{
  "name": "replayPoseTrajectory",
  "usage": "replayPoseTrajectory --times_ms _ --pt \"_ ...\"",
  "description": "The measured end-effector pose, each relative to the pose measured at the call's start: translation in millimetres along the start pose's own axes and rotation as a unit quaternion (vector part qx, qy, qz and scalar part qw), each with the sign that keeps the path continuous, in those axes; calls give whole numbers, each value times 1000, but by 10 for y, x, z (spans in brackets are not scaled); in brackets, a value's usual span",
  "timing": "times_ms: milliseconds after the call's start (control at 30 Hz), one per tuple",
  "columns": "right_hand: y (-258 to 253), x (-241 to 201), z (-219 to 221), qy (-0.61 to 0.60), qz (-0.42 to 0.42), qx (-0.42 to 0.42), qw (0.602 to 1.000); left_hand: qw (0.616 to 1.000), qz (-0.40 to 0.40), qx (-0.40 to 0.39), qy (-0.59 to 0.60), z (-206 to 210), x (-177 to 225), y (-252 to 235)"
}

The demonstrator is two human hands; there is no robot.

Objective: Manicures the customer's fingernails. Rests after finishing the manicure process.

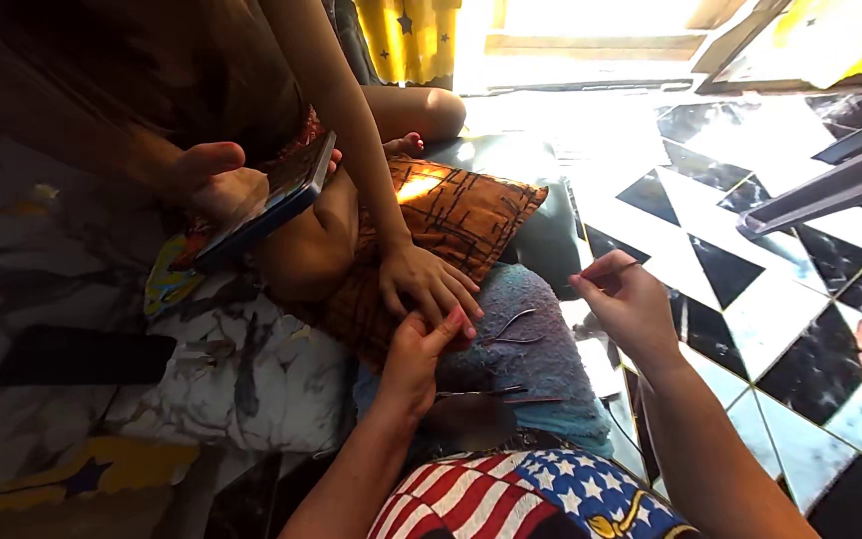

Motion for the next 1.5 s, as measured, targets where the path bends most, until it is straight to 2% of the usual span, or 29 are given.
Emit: replayPoseTrajectory --times_ms 33,67,100,133,167,200,267,333,467,633,767,1067,1267,1500 --pt "20 -198 80 -108 -56 -29 992 1000 0 4 11 9 -5 -3" --pt "42 -396 215 -242 -113 -89 959 1000 -4 6 23 15 -8 -9" --pt "67 -587 384 -346 -155 -167 910 999 -10 5 33 24 -4 -16" --pt "82 -749 560 -404 -184 -236 864 999 -12 6 43 34 0 -26" --pt "70 -859 720 -428 -198 -280 836 999 -9 9 48 41 2 -34" --pt "24 -911 846 -424 -200 -289 835 999 -6 13 52 39 -2 -39" --pt "-145 -893 959 -379 -189 -218 879 998 -12 17 58 18 -27 -52" --pt "-236 -852 975 -378 -186 -166 892 998 -11 14 57 9 -40 -59" --pt "40 -784 1000 -380 -204 -251 867 998 7 12 55 -3 -72 -71" --pt "63 -536 706 -285 -186 -174 924 999 1 -27 44 13 -68 -92" --pt "103 -506 745 -288 -162 -161 930 999 -1 -24 47 0 -75 -97" --pt "143 -504 799 -267 -171 -154 936 999 13 -10 51 -11 -97 -107" --pt "114 -476 854 -275 -157 -118 941 999 18 -8 41 -10 -105 -113" --pt "133 -551 837 -228 -166 -120 952 999 24 -5 39 -16 -107 -119"
Point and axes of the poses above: each hand's wrist, its own y-axis away from the middle knuckle, its own z-axis out of the palm, x = y × z, the point moved 4 cm from there along -y, towards the middle knuckle, and after that the axes turned 13 degrees about -x, right-handed, at the moved point
